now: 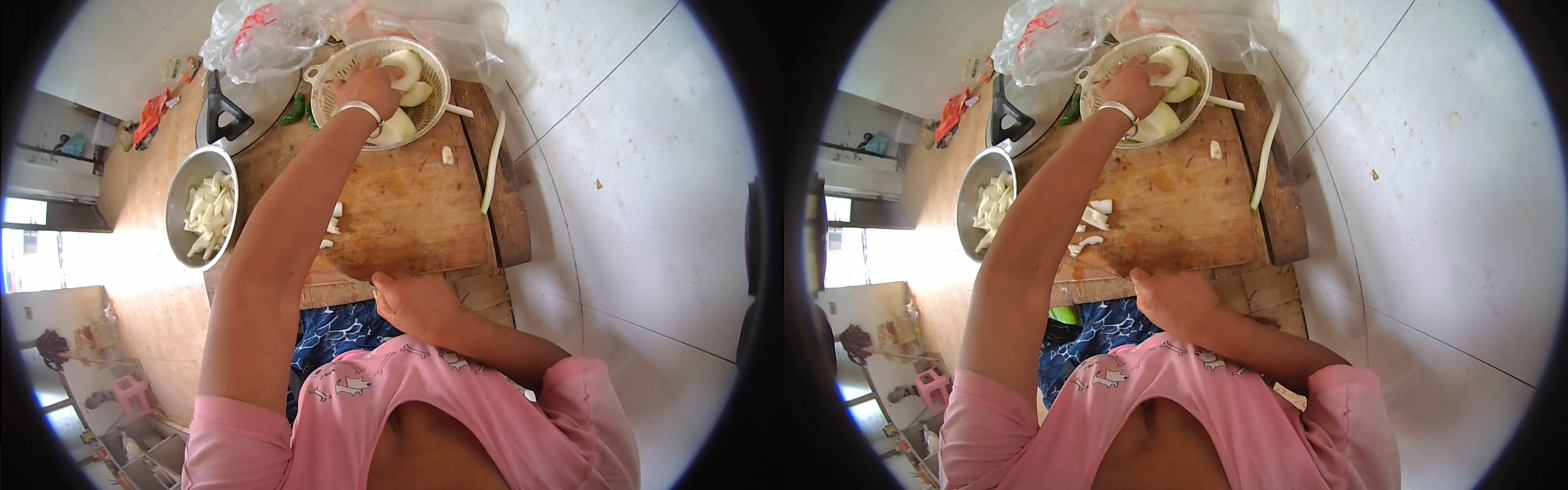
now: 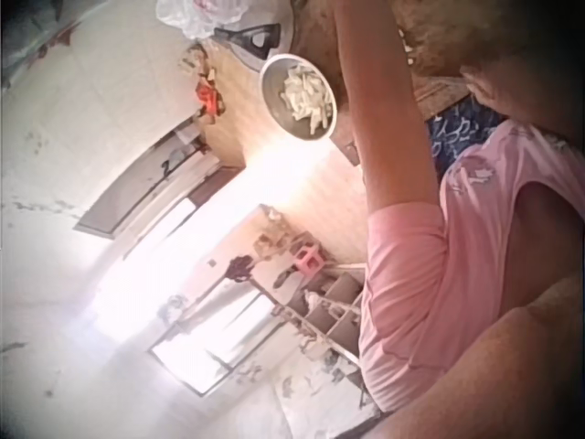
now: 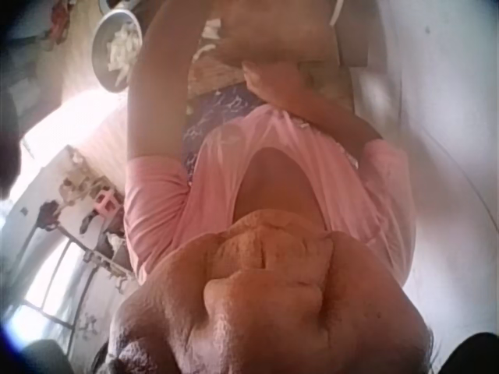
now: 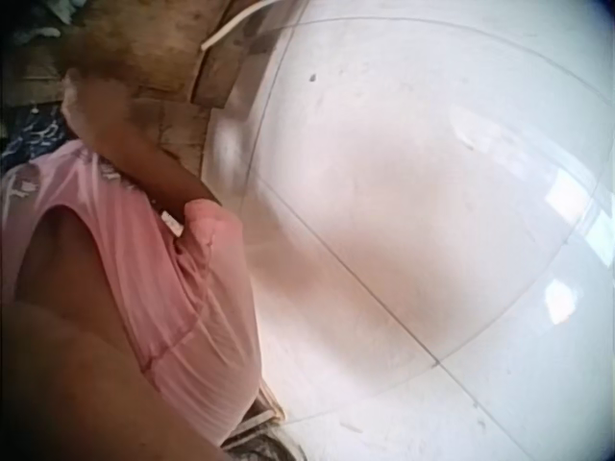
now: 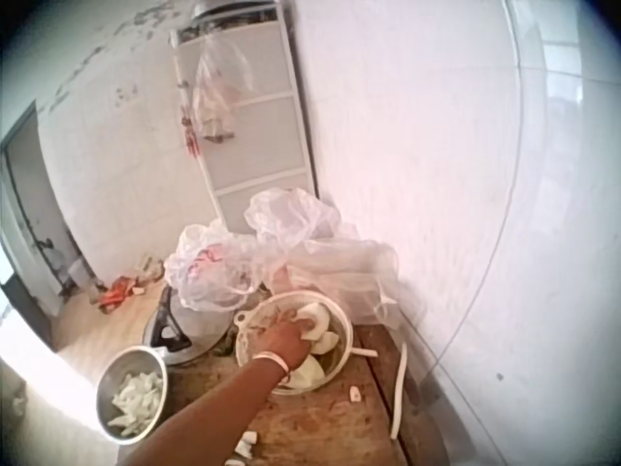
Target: The person is chopping white vegetables on a wooden cutting board using a large knife. They slice the vegetables into thin pieces and transfer them into a metal bowl.
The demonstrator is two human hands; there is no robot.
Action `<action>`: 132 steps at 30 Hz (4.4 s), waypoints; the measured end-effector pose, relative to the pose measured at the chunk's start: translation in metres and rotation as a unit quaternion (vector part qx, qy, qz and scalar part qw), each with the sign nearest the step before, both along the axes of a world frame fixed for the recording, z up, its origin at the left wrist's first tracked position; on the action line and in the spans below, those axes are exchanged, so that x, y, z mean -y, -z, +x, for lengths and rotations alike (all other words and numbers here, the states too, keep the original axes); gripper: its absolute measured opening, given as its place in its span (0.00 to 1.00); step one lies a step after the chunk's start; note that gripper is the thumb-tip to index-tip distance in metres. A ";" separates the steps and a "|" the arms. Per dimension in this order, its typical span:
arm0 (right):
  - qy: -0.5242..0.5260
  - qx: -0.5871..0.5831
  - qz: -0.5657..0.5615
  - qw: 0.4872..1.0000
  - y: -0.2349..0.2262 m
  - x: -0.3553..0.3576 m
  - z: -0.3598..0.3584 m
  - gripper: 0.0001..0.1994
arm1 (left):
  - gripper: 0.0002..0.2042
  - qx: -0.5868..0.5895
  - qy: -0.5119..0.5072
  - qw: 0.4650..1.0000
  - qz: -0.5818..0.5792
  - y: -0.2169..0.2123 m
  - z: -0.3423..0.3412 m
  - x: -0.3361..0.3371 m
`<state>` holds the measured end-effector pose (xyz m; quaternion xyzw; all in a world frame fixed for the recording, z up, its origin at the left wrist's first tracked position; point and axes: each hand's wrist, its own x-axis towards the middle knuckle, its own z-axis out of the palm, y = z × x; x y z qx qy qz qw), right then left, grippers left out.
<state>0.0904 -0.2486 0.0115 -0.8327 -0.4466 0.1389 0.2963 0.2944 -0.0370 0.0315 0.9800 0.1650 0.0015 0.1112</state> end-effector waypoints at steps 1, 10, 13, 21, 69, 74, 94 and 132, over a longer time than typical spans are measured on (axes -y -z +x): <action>0.000 -0.003 -0.006 1.000 0.000 0.000 0.001 0.07 | 0.23 -0.006 -0.006 1.000 -0.001 0.001 0.003 -0.002; 0.001 -0.024 0.008 1.000 0.005 0.000 0.007 0.08 | 0.13 0.027 -0.013 0.999 -0.024 -0.001 0.005 0.007; 0.000 -0.017 0.037 0.999 0.009 0.000 0.008 0.06 | 0.15 0.050 0.009 0.997 -0.066 0.003 0.007 -0.004; -0.007 -0.043 0.028 0.999 0.005 0.003 0.009 0.07 | 0.33 0.037 0.020 0.999 -0.002 0.007 0.008 -0.005; -0.032 -0.005 -0.132 0.991 -0.051 -0.036 0.046 0.11 | 0.27 0.164 0.026 0.985 -0.045 0.037 -0.314 -0.021; -0.045 0.081 -0.090 0.992 -0.061 -0.031 0.039 0.09 | 0.27 0.169 0.046 0.984 -0.040 0.036 -0.316 -0.028; -0.102 0.087 -0.188 0.973 -0.068 -0.051 0.034 0.09 | 0.23 0.157 0.061 0.986 0.010 0.034 -0.307 -0.031; -0.086 0.078 -0.114 0.987 -0.046 -0.061 0.031 0.10 | 0.24 0.130 0.058 0.989 -0.044 0.034 -0.315 -0.036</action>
